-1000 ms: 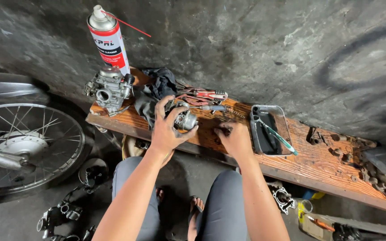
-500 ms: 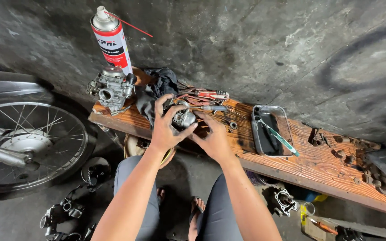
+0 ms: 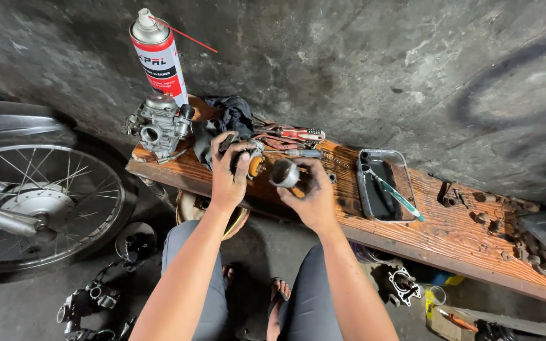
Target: The person disassembles a motorcycle engine component on a wooden bench using a screwdriver and wrench. They remove a screw and a small metal part, then place the parts into a metal tray.
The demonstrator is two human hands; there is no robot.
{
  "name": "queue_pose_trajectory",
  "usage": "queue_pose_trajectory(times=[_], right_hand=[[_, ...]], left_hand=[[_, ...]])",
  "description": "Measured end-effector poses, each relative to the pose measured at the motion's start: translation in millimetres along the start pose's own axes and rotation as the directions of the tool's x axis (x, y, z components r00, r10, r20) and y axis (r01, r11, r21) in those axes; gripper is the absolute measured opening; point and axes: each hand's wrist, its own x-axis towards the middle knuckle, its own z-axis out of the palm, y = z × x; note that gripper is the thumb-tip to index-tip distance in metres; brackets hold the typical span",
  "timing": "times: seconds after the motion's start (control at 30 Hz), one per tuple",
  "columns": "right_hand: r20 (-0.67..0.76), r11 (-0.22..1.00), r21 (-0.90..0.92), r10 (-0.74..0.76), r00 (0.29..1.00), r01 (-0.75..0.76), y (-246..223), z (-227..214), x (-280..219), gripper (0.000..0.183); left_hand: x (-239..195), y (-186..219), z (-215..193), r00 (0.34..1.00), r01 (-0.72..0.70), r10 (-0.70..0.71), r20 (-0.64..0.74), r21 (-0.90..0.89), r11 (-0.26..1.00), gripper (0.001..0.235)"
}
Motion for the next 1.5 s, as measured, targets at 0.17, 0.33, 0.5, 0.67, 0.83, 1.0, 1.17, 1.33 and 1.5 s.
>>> queue_pose_trajectory(times=[0.17, 0.33, 0.5, 0.67, 0.83, 1.0, 1.17, 1.33, 1.5], right_hand=[[0.002, 0.995, 0.089, 0.046, 0.999, -0.046, -9, -12, -6, 0.066], [-0.033, 0.996, 0.081, -0.043, 0.999, 0.045, -3, -18, -8, 0.065], [-0.061, 0.985, -0.028, -0.17, 0.984, 0.169, -14, -25, -11, 0.062], [-0.082, 0.985, -0.075, -0.158, 0.984, 0.152, -15, -37, -15, 0.062], [-0.125, 0.972, -0.199, -0.148, 0.981, 0.121, -11, -42, -13, 0.062], [-0.165, 0.903, -0.407, -0.225, 0.96, 0.142, -11, -55, 0, 0.058], [-0.227, 0.772, -0.622, -0.334, 0.915, 0.128, -37, -89, -1, 0.058], [-0.296, 0.617, -0.787, -0.362, 0.884, -0.011, -20, -168, -10, 0.049], [-0.578, 0.839, -0.34, 0.169, 0.798, -0.425, -10, -206, -18, 0.055]], left_hand=[[1, 0, 1, 1.0, 0.003, -0.003, -0.004, 0.001, 1.0, 0.032], [2, 3, 1, 1.0, -0.008, 0.008, -0.018, 0.002, 1.0, 0.031], [1, 3, 3, 1.0, -0.016, 0.016, -0.013, 0.012, 1.0, 0.032], [0, 2, 2, 1.0, -0.02, 0.02, 0.0, 0.007, 1.0, 0.032], [-2, 2, 3, 1.0, -0.013, 0.013, -0.003, 0.012, 1.0, 0.031], [1, 12, 2, 1.0, 0.022, -0.022, -0.008, -0.023, 0.999, 0.031], [-1, -2, 4, 0.999, -0.032, 0.032, -0.024, 0.006, 0.999, 0.033], [0, -1, 1, 0.997, -0.083, 0.083, -0.003, -0.002, 0.997, 0.034], [-1, -2, 2, 0.995, -0.099, 0.099, -0.002, 0.033, 0.995, 0.033]])
